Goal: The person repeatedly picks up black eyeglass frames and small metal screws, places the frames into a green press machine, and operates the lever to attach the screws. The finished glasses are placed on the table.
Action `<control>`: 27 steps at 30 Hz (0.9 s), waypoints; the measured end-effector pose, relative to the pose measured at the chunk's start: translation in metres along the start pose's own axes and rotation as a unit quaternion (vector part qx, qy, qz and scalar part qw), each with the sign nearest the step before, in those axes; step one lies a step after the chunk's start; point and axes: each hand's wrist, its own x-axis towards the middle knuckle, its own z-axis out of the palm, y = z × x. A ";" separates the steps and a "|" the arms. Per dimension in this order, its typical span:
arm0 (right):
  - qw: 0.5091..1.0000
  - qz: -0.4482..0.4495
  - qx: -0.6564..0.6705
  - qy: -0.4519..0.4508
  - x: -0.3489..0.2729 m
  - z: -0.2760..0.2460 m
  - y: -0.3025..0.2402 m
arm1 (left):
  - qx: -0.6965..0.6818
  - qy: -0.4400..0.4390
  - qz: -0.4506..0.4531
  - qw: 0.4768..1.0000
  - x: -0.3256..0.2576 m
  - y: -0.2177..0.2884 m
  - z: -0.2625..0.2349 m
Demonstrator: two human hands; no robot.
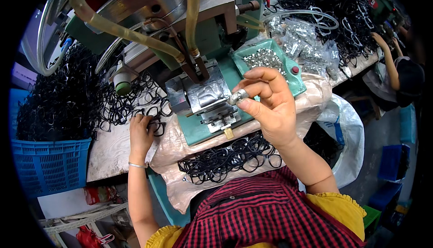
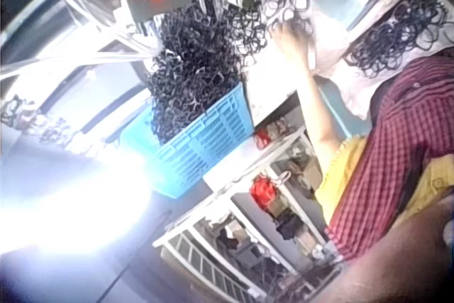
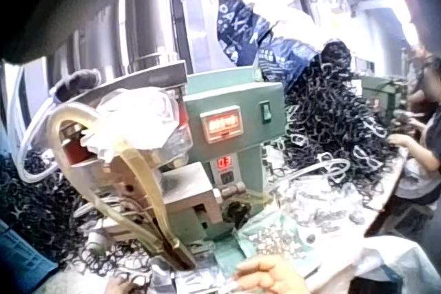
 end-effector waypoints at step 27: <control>0.997 0.062 0.023 0.037 0.032 0.048 0.021 | -0.364 0.376 0.127 0.842 0.065 0.160 -0.146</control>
